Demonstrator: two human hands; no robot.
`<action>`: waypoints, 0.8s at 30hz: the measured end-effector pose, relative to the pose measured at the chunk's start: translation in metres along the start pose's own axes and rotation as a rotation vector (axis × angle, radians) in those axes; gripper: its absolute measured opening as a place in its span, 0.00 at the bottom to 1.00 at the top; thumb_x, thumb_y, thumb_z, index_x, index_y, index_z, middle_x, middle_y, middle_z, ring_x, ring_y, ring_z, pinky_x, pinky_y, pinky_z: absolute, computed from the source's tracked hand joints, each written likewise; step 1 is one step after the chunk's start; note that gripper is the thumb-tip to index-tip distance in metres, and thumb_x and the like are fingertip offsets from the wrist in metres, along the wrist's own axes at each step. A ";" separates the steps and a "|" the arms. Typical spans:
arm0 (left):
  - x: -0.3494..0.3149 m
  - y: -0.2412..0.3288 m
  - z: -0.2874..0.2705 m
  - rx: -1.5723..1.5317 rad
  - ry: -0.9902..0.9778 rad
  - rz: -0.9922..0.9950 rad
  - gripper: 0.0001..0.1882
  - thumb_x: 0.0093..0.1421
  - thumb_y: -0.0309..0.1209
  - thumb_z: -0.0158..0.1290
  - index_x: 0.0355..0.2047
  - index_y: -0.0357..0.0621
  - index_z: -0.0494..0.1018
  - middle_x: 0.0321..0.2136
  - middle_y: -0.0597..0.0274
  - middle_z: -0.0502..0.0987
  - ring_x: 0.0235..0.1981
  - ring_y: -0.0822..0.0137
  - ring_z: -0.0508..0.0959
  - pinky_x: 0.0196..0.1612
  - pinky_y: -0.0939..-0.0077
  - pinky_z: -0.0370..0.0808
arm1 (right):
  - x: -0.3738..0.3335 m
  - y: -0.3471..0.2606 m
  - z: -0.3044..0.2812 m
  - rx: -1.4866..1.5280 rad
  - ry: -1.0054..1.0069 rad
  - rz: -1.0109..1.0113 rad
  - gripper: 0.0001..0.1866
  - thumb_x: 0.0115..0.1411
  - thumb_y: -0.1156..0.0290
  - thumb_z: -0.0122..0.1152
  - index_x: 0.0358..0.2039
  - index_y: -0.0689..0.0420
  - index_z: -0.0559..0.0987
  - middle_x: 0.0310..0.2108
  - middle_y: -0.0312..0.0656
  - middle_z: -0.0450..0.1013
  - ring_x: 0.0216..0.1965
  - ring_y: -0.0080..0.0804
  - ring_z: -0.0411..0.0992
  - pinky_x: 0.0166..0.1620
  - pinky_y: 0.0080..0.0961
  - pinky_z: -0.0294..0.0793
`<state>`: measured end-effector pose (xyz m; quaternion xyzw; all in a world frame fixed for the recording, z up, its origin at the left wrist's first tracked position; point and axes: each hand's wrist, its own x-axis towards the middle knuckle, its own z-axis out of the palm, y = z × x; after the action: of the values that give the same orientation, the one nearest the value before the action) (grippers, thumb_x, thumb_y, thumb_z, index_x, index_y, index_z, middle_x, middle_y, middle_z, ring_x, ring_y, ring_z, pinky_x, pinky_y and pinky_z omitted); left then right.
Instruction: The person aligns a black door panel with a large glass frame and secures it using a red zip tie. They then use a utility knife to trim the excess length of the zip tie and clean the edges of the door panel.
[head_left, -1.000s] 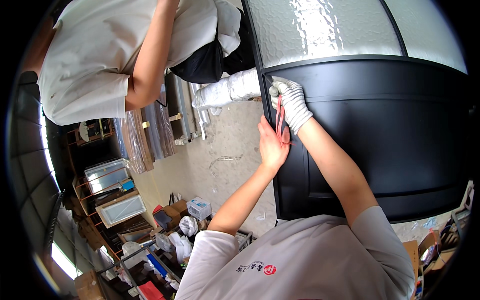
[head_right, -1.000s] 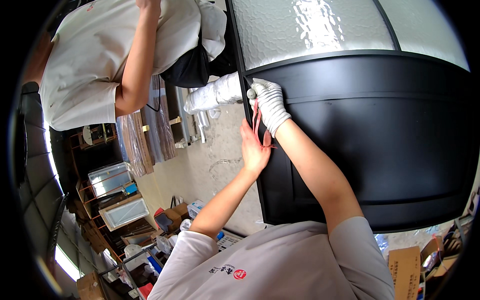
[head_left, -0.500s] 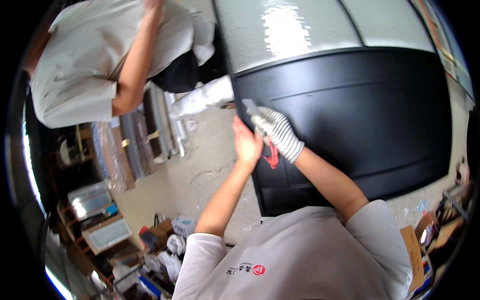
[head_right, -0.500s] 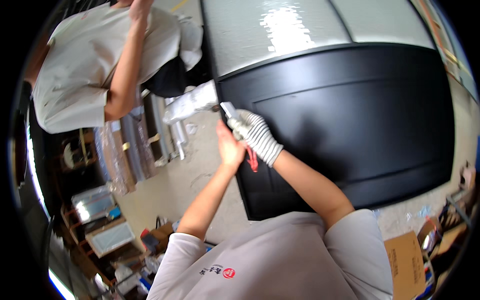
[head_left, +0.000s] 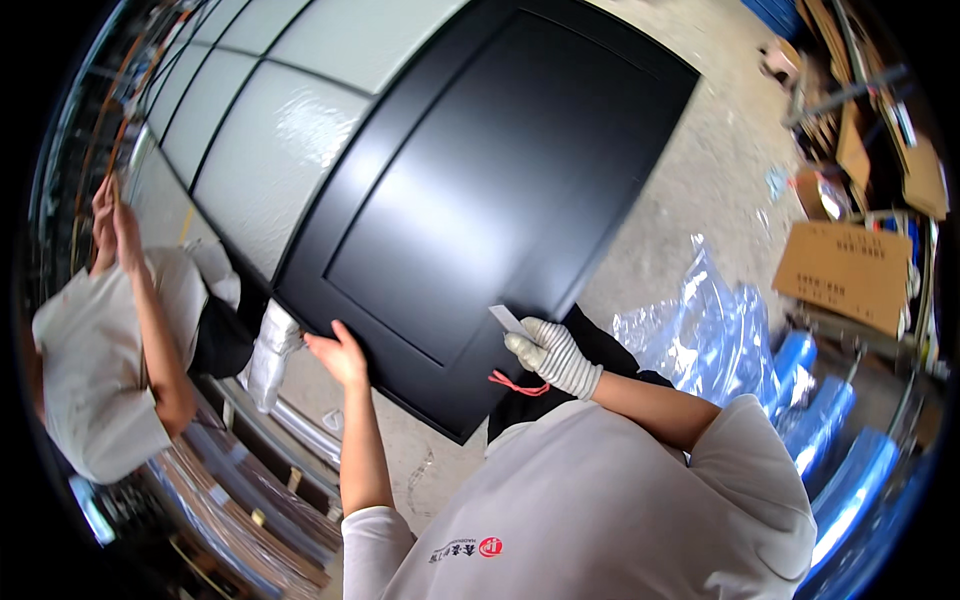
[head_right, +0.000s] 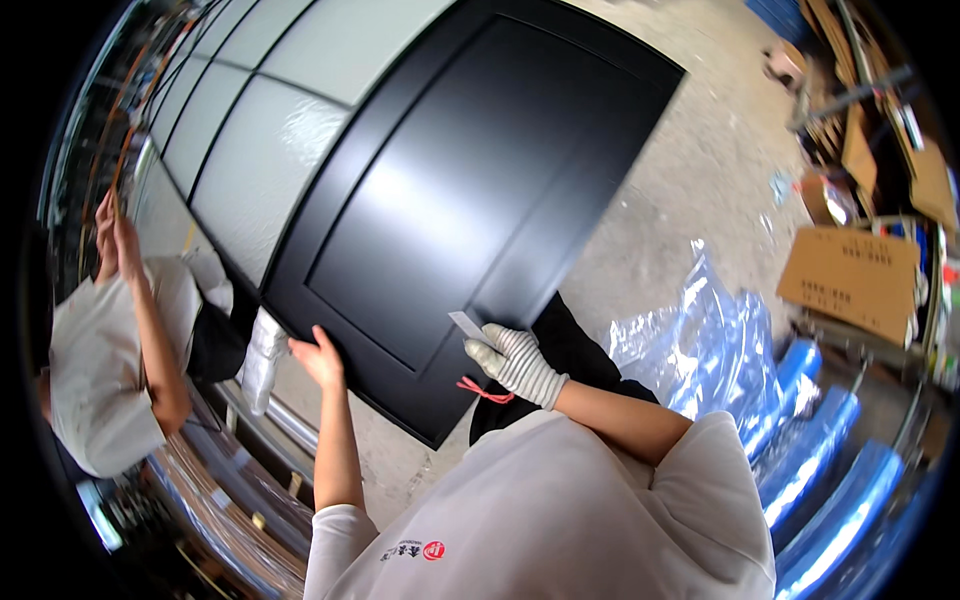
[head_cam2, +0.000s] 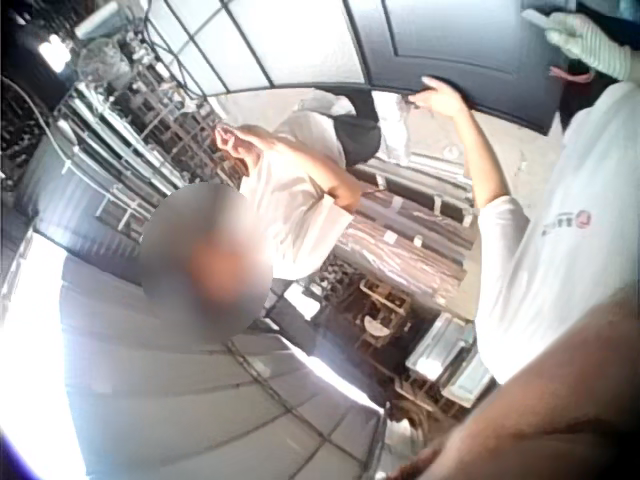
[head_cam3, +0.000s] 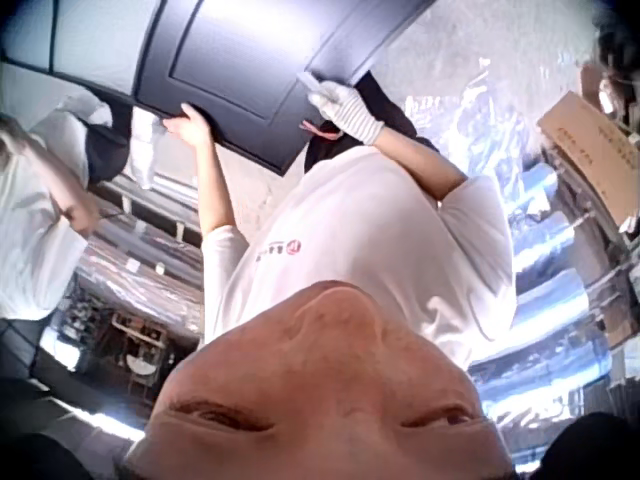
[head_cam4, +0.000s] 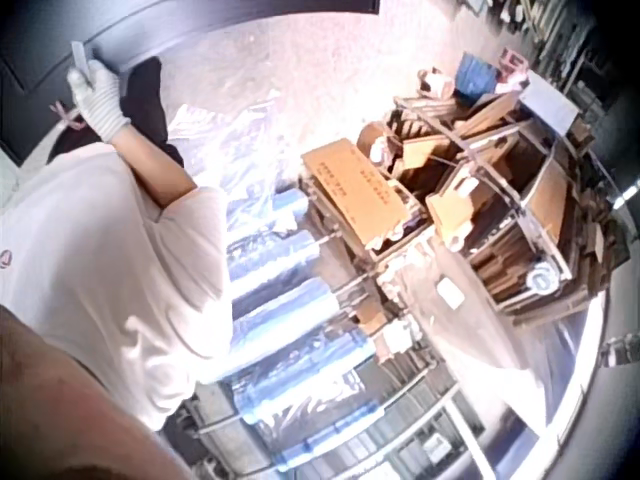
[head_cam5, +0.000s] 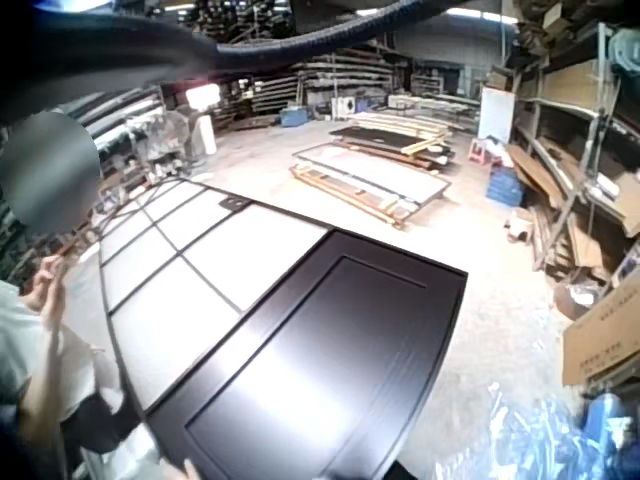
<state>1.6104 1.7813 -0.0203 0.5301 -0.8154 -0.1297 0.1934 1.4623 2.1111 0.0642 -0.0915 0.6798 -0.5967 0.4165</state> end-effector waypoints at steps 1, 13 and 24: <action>-0.001 -0.002 0.002 -0.005 -0.033 -0.014 0.41 0.59 0.44 0.48 0.57 0.18 0.48 0.52 0.27 0.58 0.54 0.39 0.62 0.59 0.58 0.57 | -0.013 0.008 -0.005 0.054 0.026 0.011 0.12 0.57 0.65 0.58 0.22 0.60 0.72 0.15 0.35 0.64 0.18 0.22 0.62 0.24 0.24 0.64; -0.121 0.123 -0.010 0.160 -0.175 0.421 0.35 0.65 0.44 0.40 0.61 0.28 0.46 0.61 0.37 0.49 0.62 0.44 0.52 0.62 0.56 0.49 | -0.048 0.029 -0.082 -0.232 -0.220 -0.242 0.18 0.60 0.55 0.51 0.30 0.58 0.73 0.19 0.50 0.71 0.24 0.51 0.71 0.28 0.41 0.69; -0.192 0.189 0.022 0.252 -0.309 0.338 0.33 0.67 0.45 0.32 0.63 0.34 0.44 0.65 0.46 0.44 0.65 0.49 0.47 0.64 0.49 0.39 | -0.039 0.024 -0.189 -0.283 -0.406 -0.298 0.15 0.59 0.57 0.53 0.35 0.56 0.75 0.18 0.49 0.71 0.21 0.50 0.71 0.26 0.43 0.69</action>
<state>1.5166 2.0333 0.0049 0.3800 -0.9220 -0.0724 0.0179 1.3685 2.2814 0.0495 -0.3651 0.6381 -0.5200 0.4348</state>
